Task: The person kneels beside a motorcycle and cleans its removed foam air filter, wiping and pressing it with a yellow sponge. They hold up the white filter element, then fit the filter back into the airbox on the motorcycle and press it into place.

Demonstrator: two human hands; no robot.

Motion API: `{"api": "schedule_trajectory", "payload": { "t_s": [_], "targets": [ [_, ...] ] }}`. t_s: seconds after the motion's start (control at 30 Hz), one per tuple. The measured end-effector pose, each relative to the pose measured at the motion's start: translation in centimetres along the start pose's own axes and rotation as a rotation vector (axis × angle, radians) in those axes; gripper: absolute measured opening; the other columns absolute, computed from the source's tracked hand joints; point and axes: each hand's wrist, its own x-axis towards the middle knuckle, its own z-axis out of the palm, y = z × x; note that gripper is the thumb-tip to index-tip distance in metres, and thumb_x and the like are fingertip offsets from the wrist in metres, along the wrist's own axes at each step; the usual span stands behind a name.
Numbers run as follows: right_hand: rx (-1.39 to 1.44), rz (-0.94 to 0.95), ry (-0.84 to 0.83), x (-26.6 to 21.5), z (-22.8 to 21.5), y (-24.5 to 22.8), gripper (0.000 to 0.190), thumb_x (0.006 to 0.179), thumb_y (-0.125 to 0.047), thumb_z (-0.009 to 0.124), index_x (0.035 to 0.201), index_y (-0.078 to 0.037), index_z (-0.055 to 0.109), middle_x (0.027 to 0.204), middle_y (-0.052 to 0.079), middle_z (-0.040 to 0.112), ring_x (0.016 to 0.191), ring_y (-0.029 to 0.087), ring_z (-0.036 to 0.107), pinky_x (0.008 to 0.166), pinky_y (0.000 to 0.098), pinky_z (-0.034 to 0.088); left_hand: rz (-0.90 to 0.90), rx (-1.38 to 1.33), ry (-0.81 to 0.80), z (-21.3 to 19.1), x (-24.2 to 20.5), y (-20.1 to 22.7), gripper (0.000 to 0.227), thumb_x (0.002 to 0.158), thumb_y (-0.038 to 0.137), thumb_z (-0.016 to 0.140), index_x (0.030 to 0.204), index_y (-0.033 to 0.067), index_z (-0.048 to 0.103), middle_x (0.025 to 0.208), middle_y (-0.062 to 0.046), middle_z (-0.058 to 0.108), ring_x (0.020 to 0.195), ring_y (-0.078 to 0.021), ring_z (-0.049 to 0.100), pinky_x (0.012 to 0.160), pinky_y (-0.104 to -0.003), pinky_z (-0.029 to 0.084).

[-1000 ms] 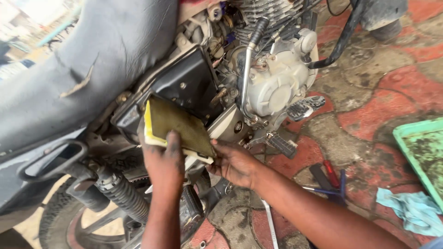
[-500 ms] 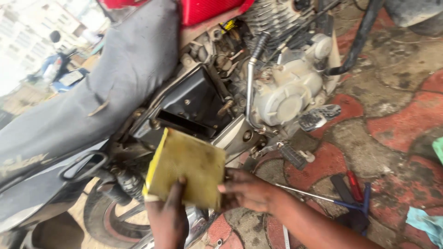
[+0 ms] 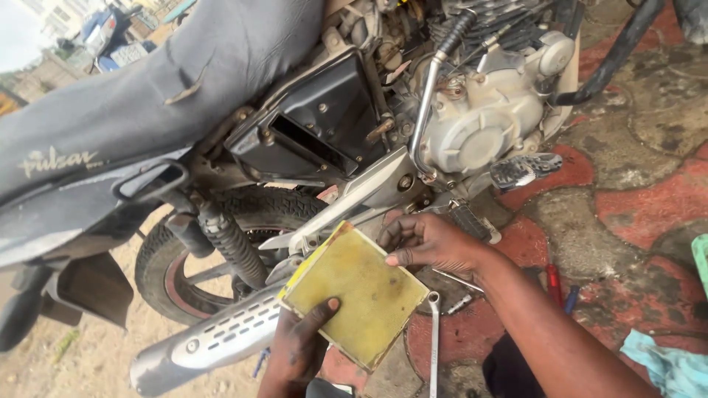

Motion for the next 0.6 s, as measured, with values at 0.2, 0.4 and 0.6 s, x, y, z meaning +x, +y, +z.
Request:
{"api": "schedule_trajectory", "payload": {
  "t_s": [0.2, 0.4, 0.6],
  "targets": [
    [-0.003, 0.020, -0.005, 0.5, 0.3, 2.6, 0.031, 0.079, -0.010, 0.086, 0.104, -0.001, 0.070, 0.093, 0.004, 0.073, 0.087, 0.011, 0.069, 0.081, 0.0287, 0.057, -0.082, 0.042, 0.007, -0.2, 0.2, -0.3, 0.065, 0.081, 0.002, 0.072, 0.142, -0.0022, 0.048, 0.130, -0.016, 0.065, 0.120, -0.0278, 0.063, 0.101, -0.042, 0.050],
    [-0.088, 0.063, 0.057, 0.3, 2.6, 0.8, 0.041, 0.079, -0.017, 0.082, 0.116, -0.007, 0.068, 0.094, 0.001, 0.079, 0.086, 0.007, 0.072, 0.077, 0.0248, 0.060, -0.051, -0.221, -0.155, -3.2, -0.4, -1.7, 0.079, 0.080, 0.032, 0.079, 0.144, -0.0024, 0.046, 0.138, -0.018, 0.063, 0.126, -0.0318, 0.063, 0.103, -0.049, 0.054],
    [-0.099, 0.285, 0.100, 0.6, 3.7, 3.0, 0.047, 0.080, -0.023, 0.081, 0.123, -0.013, 0.066, 0.086, 0.002, 0.076, 0.072, 0.009, 0.069, 0.058, 0.0280, 0.059, -0.106, -0.035, -0.086, -3.5, -0.7, -1.6, 0.075, 0.083, 0.030, 0.078, 0.142, -0.0036, 0.049, 0.135, -0.019, 0.065, 0.122, -0.0315, 0.065, 0.100, -0.049, 0.056]
  ]
}}
